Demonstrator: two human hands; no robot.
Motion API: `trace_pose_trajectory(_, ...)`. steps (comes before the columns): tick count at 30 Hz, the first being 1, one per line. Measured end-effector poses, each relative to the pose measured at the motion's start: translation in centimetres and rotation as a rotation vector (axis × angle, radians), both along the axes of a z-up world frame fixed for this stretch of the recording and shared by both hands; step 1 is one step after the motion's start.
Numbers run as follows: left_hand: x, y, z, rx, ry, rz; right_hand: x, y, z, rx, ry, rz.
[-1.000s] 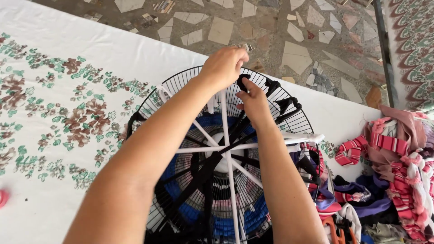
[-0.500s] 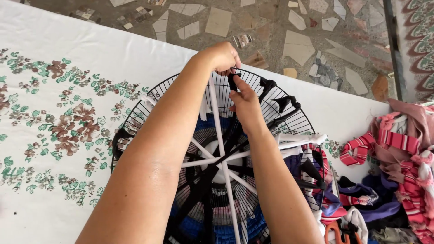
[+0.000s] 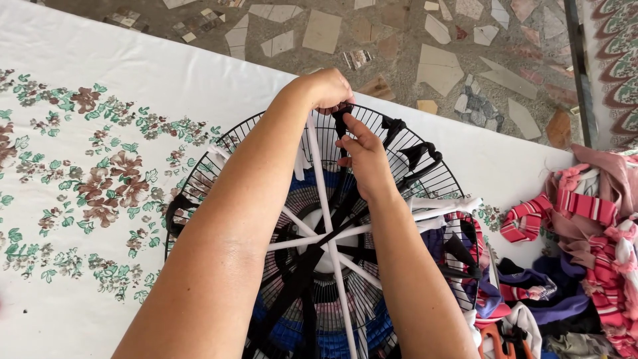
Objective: The recorder is weaving and knotting various strips of fabric onto a circular wire frame to create a handmade rug.
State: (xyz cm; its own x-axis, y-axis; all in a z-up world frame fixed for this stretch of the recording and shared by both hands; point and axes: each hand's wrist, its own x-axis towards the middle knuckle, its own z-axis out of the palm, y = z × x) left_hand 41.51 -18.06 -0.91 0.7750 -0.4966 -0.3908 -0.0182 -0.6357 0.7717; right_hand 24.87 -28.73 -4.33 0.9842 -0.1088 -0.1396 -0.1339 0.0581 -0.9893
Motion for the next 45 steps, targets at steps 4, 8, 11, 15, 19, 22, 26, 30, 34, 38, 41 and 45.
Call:
trace_pose_trajectory(4, -0.2, 0.0, 0.3, -0.02, 0.046, -0.003, 0.2, 0.1, 0.1, 0.055, 0.011, -0.028)
trace_pose_trajectory(8, 0.0, -0.1, 0.6, 0.088, 0.011, -0.066, 0.4, 0.4, -0.2, 0.013, 0.008, -0.038)
trace_pose_trajectory(11, -0.4, -0.4, 1.1, 0.275, -0.041, -0.101, 0.4, 0.6, -0.5, -0.039, 0.0, -0.03)
trace_pose_trajectory(15, -0.6, -0.4, 1.9, 0.283, 0.002, -0.056, 0.4, 1.0, -0.4, -0.127, -0.02, -0.028)
trace_pose_trajectory(19, 0.9, -0.9, -0.2, 0.23, 0.11, 0.016, 0.5, 1.5, 0.4, -0.226, -0.076, -0.035)
trace_pose_trajectory(22, -0.4, -1.0, 0.5, 0.184, 0.066, 0.107, 0.5, 1.3, 0.1, -0.238, -0.085, -0.033)
trace_pose_trajectory(26, 1.8, -1.8, -2.8, -0.078, 0.095, 0.25, 0.9, 0.2, 1.8, -0.139, -0.093, -0.076)
trace_pose_trajectory(30, 1.1, -1.5, -1.6, -0.427, 0.059, 0.358, -0.3, -2.2, 7.0, -0.019, -0.208, -0.207)
trace_pose_trajectory(34, 0.3, -1.3, 0.1, -0.623, 0.094, 0.427, -6.4, -3.3, 14.0, -0.204, -0.417, -0.096)
trace_pose_trajectory(38, -0.5, -0.9, 1.9, -0.658, -0.016, 0.308, -16.6, -2.2, 15.7, -0.522, -0.356, -0.026)
trace_pose_trajectory(41, -1.5, -0.5, 3.2, -0.629, -0.1, 0.21, -22.4, -1.6, 14.5, -0.704, -0.228, 0.192)
trace_pose_trajectory(45, -1.8, -0.5, 2.0, -0.398, -0.554, 0.021, -25.9, -0.5, 13.2, -0.781, -0.103, 0.351)
